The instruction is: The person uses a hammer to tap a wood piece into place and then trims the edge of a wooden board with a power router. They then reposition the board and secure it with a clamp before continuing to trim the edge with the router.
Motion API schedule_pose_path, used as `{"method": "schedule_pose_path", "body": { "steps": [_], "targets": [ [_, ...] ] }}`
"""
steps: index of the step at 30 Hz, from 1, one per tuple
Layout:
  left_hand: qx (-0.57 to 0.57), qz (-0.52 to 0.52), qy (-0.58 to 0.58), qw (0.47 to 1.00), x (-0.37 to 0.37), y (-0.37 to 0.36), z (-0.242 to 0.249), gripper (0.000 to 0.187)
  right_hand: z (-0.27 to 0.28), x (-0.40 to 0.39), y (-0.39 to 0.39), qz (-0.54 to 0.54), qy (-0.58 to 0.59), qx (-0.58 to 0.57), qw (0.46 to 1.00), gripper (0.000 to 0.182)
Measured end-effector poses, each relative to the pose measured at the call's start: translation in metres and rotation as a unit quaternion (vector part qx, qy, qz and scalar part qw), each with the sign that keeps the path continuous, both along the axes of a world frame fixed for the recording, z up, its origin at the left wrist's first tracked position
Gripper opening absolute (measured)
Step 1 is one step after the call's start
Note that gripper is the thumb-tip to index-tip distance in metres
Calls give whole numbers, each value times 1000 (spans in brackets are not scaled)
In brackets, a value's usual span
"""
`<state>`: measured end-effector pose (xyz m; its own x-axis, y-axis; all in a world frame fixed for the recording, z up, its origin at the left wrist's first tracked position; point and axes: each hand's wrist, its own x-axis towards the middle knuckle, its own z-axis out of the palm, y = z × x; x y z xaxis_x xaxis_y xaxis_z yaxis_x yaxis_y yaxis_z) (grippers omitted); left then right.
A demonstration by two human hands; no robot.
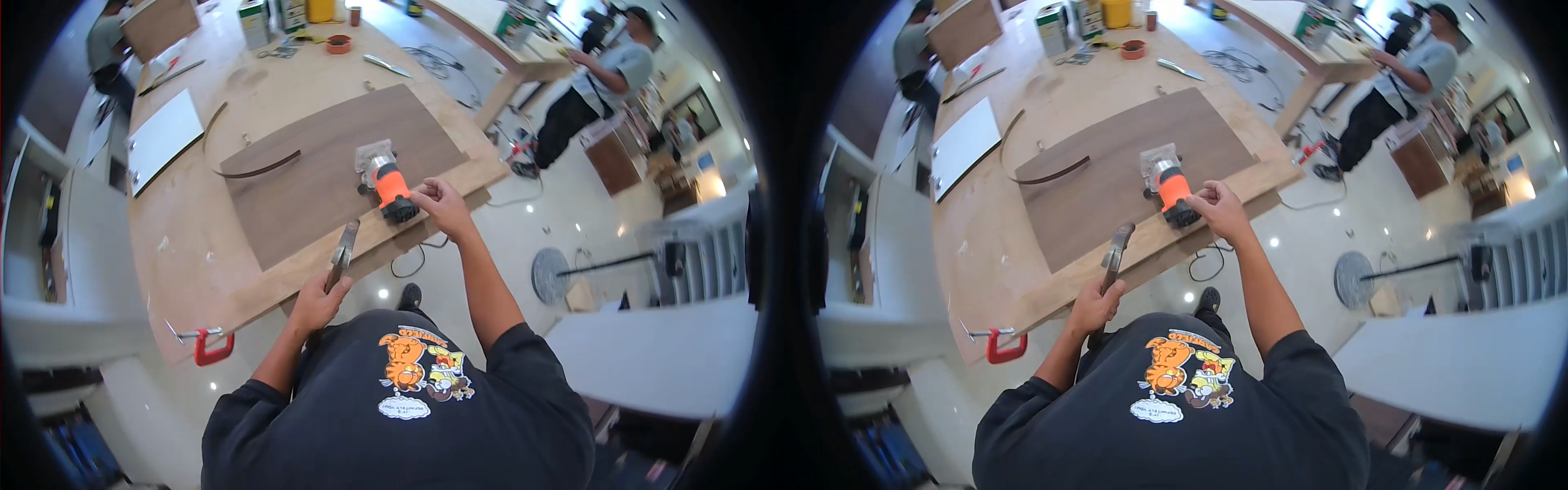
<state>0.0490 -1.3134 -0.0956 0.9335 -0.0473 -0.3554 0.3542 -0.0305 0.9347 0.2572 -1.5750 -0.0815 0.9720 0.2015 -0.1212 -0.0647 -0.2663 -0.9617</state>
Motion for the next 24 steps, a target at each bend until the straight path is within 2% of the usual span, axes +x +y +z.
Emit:
{"method": "schedule_pose_path", "body": {
  "steps": [4, 5, 8, 11, 14, 17, 20, 22, 24],
  "targets": [
    [48, 79, 47, 995, 5, -46, 23, 40, -24, 75, 12, 63, 54, -98, 992, 88],
    [62, 91, 28, 993, 8, -55, 24, 40, -37, 90, 15, 87, 62, -113, 988, 94],
    [93, 121, 5, 988, 4, -79, 25, 40, -48, 108, 28, 131, 190, -53, 972, 86],
    [126, 126, 0, 984, 5, -90, 30, 38, -48, 107, 38, 201, 246, 23, 948, 70],
    [175, 105, -9, 979, 10, -86, 29, 34, -27, 109, 46, 236, 293, 26, 926, 56],
    [213, 84, 1, 973, 27, -70, 43, 33, -51, 117, 51, 230, 319, 64, 917, 47],
    [243, 60, -33, 968, 39, -54, 50, 33, -45, 106, 51, 190, 279, 68, 939, 48],
    [277, 38, -100, 955, 42, -37, 46, 35, -30, 96, 46, 172, 271, 141, 937, 47],
    [232, 59, -128, 963, 47, -29, 47, 33, -20, 83, 39, 159, 282, 216, 921, 47]
  ]
}}
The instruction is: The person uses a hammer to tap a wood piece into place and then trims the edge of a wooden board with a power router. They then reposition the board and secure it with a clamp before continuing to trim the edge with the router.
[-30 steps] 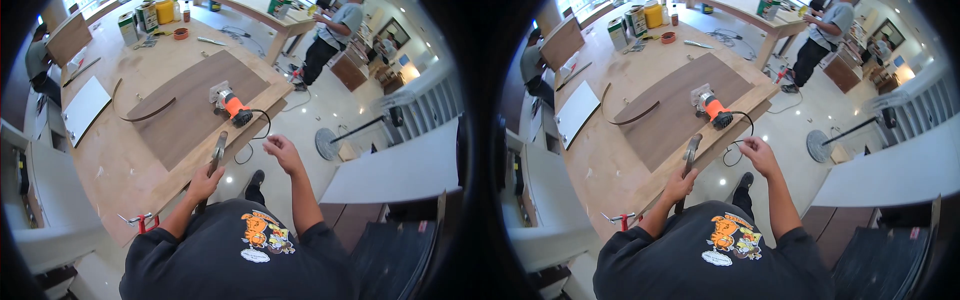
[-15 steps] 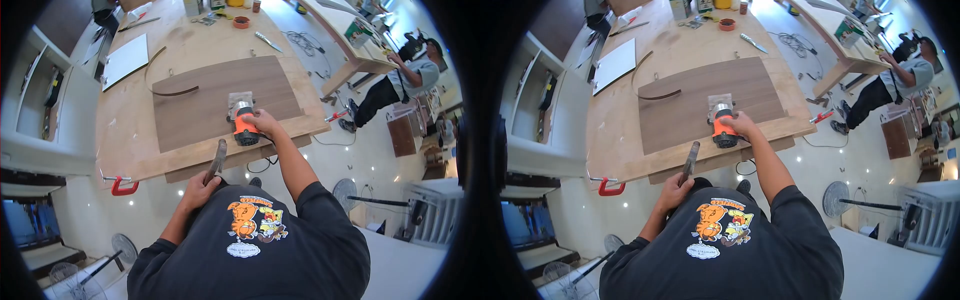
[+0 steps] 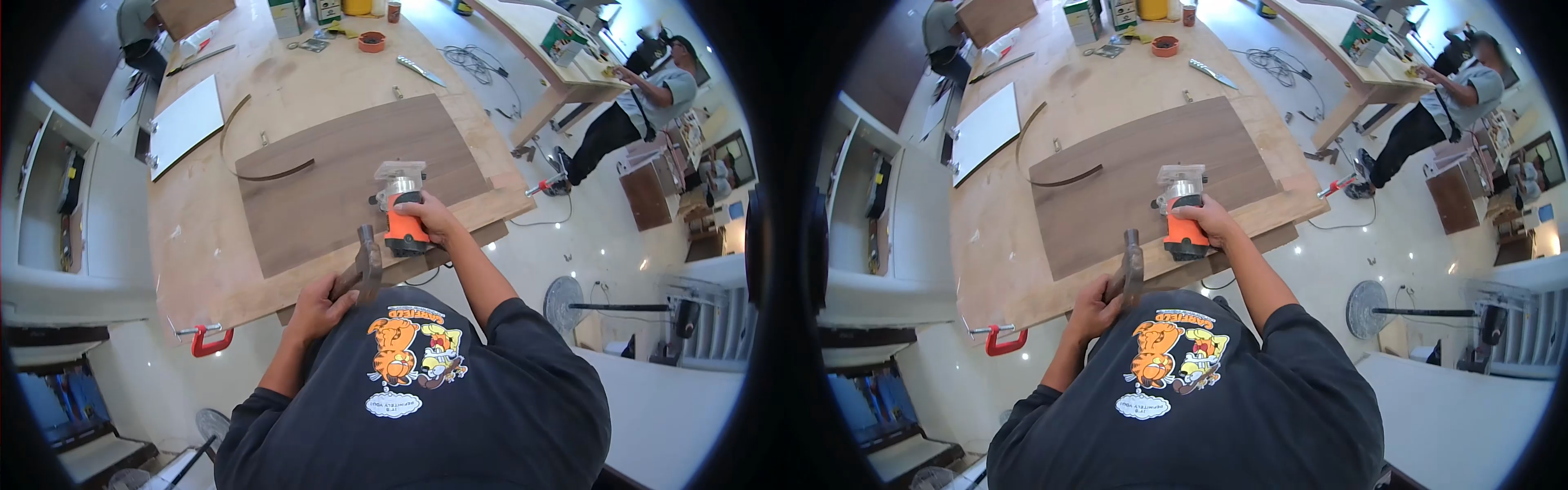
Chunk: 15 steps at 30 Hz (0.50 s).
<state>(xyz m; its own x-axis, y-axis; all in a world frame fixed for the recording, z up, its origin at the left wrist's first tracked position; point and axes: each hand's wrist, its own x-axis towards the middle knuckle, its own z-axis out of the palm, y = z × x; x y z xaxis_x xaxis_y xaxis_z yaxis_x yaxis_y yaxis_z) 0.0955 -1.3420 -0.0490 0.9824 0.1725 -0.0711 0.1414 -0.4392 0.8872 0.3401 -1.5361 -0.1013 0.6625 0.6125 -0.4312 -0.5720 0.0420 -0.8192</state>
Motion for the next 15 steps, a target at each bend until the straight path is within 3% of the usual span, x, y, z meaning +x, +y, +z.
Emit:
{"method": "schedule_pose_path", "body": {
  "steps": [1, 5, 9, 15],
  "targets": [
    [-24, 2, -16, 1000, 4, 3, 0, 33, 4, -4, -5, -9, 21, 34, 999, 47],
    [97, -18, -62, 993, 30, 16, 11, 34, 17, -23, -25, -29, 122, 155, 980, 46],
    [173, -110, -67, 976, 51, 20, 20, 35, 10, -33, -37, -50, 151, 236, 959, 50],
    [253, -200, -119, 939, 77, 12, 29, 47, 12, -46, -49, -33, 152, 254, 955, 63]
  ]
}}
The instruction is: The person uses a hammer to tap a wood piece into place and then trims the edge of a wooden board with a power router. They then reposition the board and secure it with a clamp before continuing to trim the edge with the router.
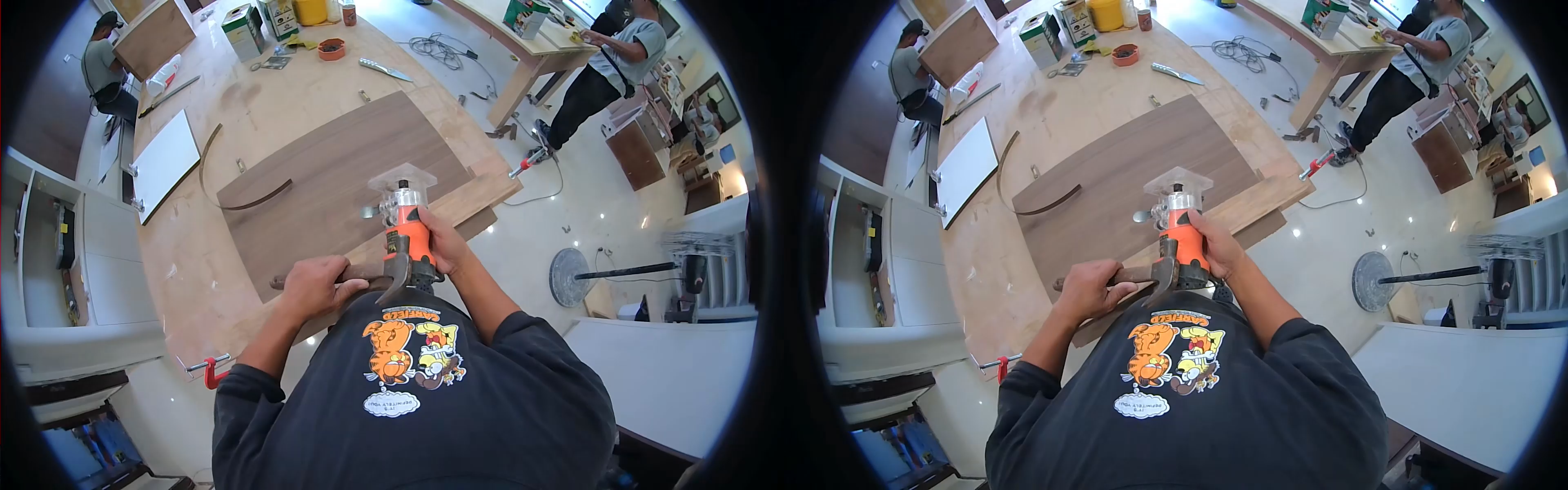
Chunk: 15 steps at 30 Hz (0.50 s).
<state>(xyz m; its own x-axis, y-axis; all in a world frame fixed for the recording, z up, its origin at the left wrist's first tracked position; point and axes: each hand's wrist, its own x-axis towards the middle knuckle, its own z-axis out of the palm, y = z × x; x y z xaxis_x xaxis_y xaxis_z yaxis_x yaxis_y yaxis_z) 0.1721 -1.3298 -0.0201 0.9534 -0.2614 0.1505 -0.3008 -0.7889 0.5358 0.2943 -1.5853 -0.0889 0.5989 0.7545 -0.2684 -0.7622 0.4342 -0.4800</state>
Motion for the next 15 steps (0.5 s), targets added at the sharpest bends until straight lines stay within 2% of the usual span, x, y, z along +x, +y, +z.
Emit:
{"method": "schedule_pose_path", "body": {
  "steps": [5, 8, 11, 14, 15],
  "targets": [
    [71, -42, -27, 996, 18, -2, 7, 49, 16, -8, -7, -13, 11, -3, 1000, 53],
    [70, -4, -17, 997, 25, -12, 7, 51, 10, -5, -13, -23, 28, -12, 999, 52],
    [99, -74, -26, 992, 26, -19, 22, 43, 9, -1, -22, -31, 33, -26, 999, 53],
    [119, -11, 19, 993, 36, -16, 17, 45, 15, 0, -31, -31, 29, -34, 999, 55],
    [114, -26, -4, 993, 35, -19, 19, 47, 18, 1, -32, -31, 25, -32, 999, 56]
  ]
}}
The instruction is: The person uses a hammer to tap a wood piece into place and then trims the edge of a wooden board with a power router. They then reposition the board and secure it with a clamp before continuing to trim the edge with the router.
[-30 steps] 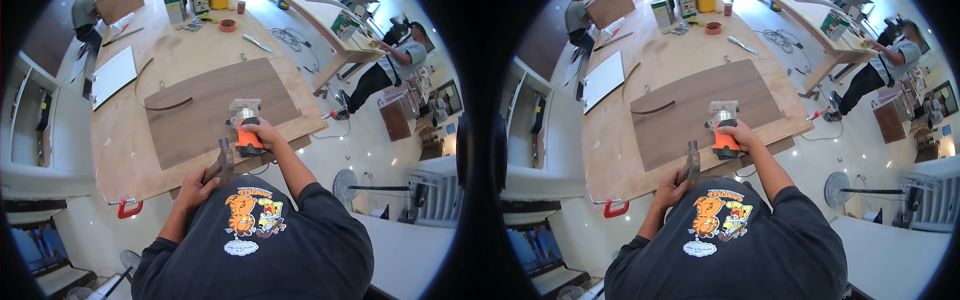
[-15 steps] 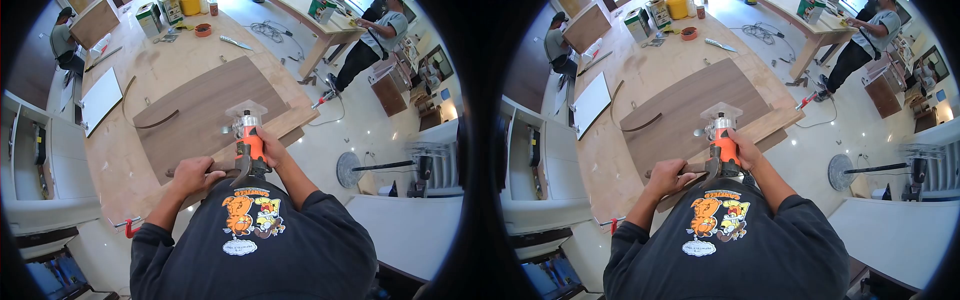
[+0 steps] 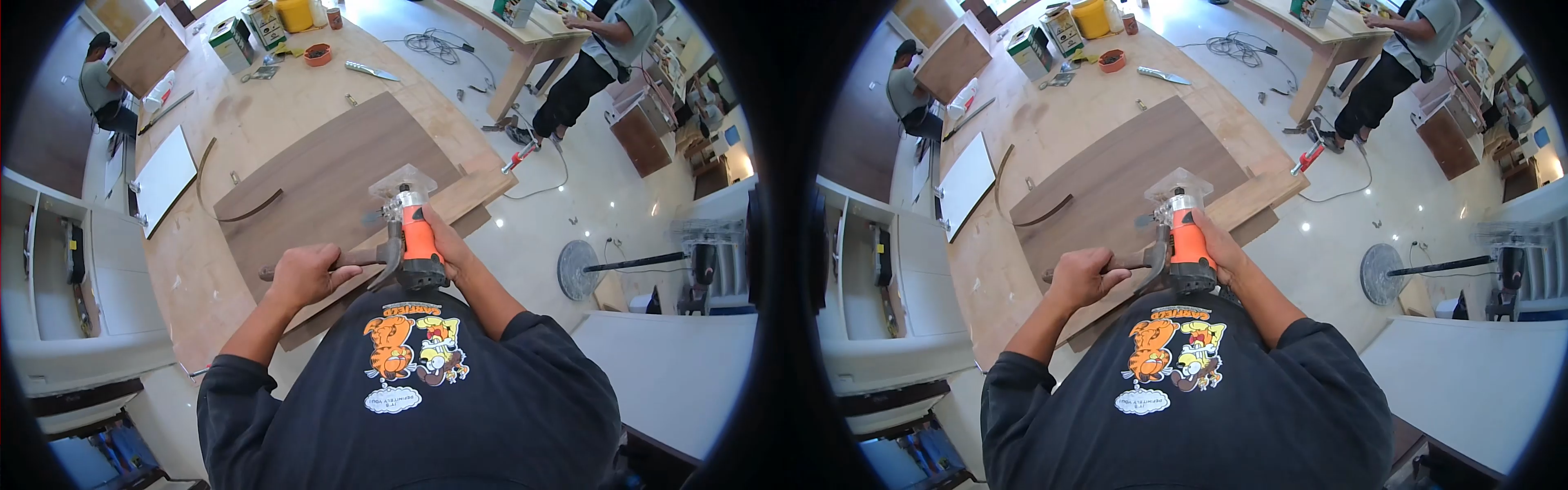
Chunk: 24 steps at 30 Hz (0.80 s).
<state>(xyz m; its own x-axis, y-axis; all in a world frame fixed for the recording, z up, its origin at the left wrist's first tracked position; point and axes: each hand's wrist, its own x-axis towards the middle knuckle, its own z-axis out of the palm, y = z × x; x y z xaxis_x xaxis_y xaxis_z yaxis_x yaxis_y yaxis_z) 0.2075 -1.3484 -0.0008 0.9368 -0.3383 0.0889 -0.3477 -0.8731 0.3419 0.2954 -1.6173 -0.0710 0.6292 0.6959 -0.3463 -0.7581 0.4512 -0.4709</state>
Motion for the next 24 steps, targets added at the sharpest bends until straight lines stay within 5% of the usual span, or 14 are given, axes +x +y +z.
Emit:
{"method": "schedule_pose_path", "body": {
  "steps": [3, 7, 11, 16, 22, 24],
  "targets": [
    [-6, -81, -30, 996, 1, -7, 13, 50, 11, 0, -2, -8, 25, -1, 1000, 57],
    [42, 48, -24, 998, 15, -2, 0, 47, 4, 5, -6, -15, 18, -27, 999, 57],
    [-7, -36, -17, 999, 11, -5, 15, 47, -5, 14, -8, -6, 14, -25, 1000, 56],
    [15, 34, 9, 999, 15, -10, 6, 49, 2, 15, -3, -10, -16, -55, 998, 53],
    [15, -111, -33, 993, 11, -7, 23, 50, 13, 11, -4, 5, -11, -52, 999, 53],
    [22, -11, -7, 1000, 16, -6, 12, 50, 12, 12, -3, 12, -25, -59, 998, 54]
  ]
}}
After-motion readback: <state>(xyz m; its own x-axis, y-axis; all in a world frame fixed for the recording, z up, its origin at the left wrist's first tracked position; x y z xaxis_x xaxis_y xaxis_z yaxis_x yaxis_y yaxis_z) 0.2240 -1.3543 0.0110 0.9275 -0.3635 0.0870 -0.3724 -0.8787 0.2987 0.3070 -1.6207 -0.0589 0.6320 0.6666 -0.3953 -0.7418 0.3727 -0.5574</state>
